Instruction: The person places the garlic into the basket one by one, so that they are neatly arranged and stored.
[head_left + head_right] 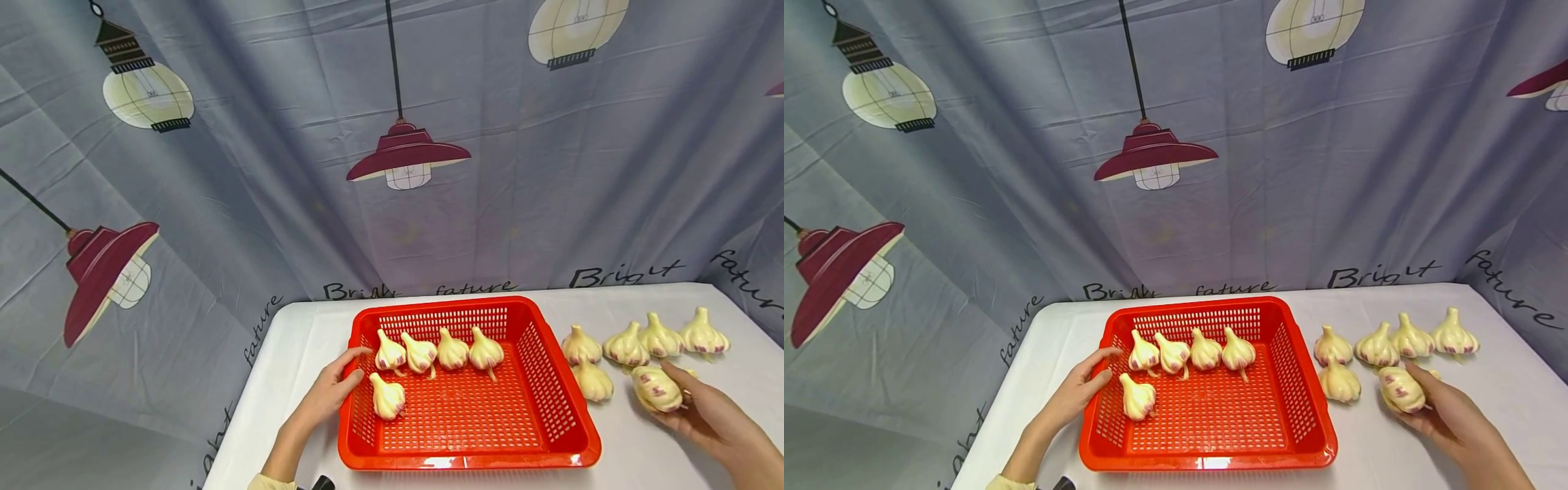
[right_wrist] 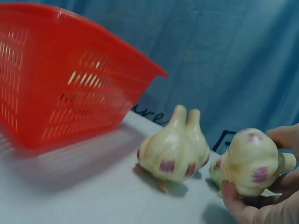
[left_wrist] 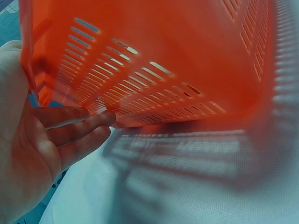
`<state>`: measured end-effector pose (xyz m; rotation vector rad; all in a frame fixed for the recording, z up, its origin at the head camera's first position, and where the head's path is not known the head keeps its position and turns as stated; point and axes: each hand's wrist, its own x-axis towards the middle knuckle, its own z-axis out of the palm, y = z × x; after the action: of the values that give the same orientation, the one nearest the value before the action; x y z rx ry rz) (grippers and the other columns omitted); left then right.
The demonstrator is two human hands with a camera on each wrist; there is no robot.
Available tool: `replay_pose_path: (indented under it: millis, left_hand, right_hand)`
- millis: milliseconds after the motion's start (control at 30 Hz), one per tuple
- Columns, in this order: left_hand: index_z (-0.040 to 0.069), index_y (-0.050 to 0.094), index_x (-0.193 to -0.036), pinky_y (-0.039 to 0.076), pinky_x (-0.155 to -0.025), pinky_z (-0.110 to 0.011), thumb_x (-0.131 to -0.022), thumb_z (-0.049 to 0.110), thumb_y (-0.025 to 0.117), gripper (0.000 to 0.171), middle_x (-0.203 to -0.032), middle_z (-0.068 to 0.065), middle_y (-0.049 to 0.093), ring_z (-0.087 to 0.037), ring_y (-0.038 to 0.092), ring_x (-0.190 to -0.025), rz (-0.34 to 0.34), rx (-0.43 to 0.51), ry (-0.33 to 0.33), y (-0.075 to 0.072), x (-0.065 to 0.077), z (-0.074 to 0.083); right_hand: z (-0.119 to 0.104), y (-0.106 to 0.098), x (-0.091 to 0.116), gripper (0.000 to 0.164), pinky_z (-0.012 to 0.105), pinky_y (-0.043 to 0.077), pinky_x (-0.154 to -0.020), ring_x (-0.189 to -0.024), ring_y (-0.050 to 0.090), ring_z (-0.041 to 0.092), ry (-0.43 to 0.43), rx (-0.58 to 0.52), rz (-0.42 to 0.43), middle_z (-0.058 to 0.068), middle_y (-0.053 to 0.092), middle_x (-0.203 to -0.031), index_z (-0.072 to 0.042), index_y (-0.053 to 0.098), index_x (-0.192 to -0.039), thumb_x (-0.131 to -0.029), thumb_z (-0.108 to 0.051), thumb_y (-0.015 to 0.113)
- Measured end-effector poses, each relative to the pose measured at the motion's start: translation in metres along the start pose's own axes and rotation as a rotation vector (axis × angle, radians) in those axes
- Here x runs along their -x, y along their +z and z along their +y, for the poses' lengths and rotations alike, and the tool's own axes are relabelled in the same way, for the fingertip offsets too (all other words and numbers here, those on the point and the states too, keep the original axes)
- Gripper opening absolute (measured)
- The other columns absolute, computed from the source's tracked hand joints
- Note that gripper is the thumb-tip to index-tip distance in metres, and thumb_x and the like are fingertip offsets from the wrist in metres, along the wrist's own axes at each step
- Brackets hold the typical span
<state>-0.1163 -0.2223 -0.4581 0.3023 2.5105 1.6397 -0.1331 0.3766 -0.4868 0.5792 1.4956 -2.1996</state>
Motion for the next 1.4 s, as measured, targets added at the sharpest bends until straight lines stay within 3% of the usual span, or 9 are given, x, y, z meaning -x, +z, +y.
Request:
replay_pose_path:
  millis: [133,500,667,800,1067,1267,1400]
  left_hand:
    - [0.008,0.054,-0.141,0.048,-0.092,-0.026,-0.103,0.007,0.053,0.038,-0.139,-0.016,0.055,-0.028,0.056,-0.118,-0.001,-0.014,0.004,0.0,0.0,0.0]
    - [0.015,0.057,-0.139,0.047,-0.095,-0.027,-0.102,0.013,0.055,0.037,-0.137,-0.011,0.057,-0.024,0.055,-0.118,0.006,-0.027,0.004,-0.002,0.001,-0.006]
    - [0.011,0.055,-0.141,0.046,-0.096,-0.026,-0.103,0.011,0.054,0.038,-0.139,-0.012,0.055,-0.025,0.054,-0.12,-0.001,-0.03,0.007,0.0,0.0,-0.005]
    - [0.008,0.054,-0.14,0.046,-0.095,-0.027,-0.102,0.007,0.052,0.038,-0.138,-0.015,0.056,-0.028,0.054,-0.119,0.01,-0.042,0.007,0.002,-0.003,-0.006]
    - [0.008,0.054,-0.14,0.049,-0.09,-0.026,-0.103,0.006,0.052,0.038,-0.137,-0.016,0.056,-0.028,0.057,-0.115,0.009,-0.037,0.007,0.001,-0.003,-0.005]
    - [0.009,0.054,-0.141,0.049,-0.09,-0.025,-0.103,0.006,0.052,0.038,-0.137,-0.016,0.056,-0.028,0.057,-0.114,0.004,-0.019,-0.011,0.0,-0.001,-0.002]
    - [0.003,0.054,-0.139,0.05,-0.088,-0.025,-0.102,0.002,0.051,0.038,-0.134,-0.02,0.056,-0.032,0.057,-0.112,-0.002,-0.012,-0.013,-0.001,0.002,0.013]
  right_hand:
    - [-0.005,0.001,0.007,0.029,0.043,0.056,-0.085,-0.087,0.068,0.021,-0.032,-0.117,-0.079,0.007,0.059,-0.097,-0.024,0.06,-0.086,-0.107,-0.035,0.044]
    - [-0.03,0.034,0.025,0.027,0.045,0.058,-0.079,-0.088,0.068,0.02,-0.157,0.04,-0.175,0.003,0.063,-0.101,-0.028,0.064,-0.095,-0.109,-0.028,0.041]
    - [-0.041,0.06,0.026,0.03,0.04,0.059,-0.075,-0.086,0.069,0.018,-0.185,0.196,-0.185,0.003,0.067,-0.097,-0.022,0.068,-0.096,-0.109,-0.028,0.042]
    - [-0.051,0.082,0.027,0.034,0.032,0.058,-0.072,-0.082,0.067,0.014,-0.202,0.397,-0.192,-0.001,0.066,-0.094,-0.014,0.067,-0.098,-0.109,-0.033,0.041]
    - [-0.056,0.124,0.025,0.053,0.033,0.056,-0.082,-0.093,0.064,0.012,-0.26,0.72,-0.2,0.004,0.065,-0.104,0.011,0.049,-0.125,-0.108,-0.039,0.041]
    - [-0.052,0.161,0.024,0.056,0.037,0.053,-0.084,-0.1,0.061,0.016,-0.261,0.856,-0.225,0.008,0.064,-0.109,0.008,0.052,-0.126,-0.105,-0.043,0.049]
    - [-0.051,0.182,0.023,0.052,0.04,0.052,-0.075,-0.095,0.056,0.021,-0.288,0.935,-0.213,0.009,0.062,-0.102,0.003,0.06,-0.119,-0.102,-0.046,0.055]
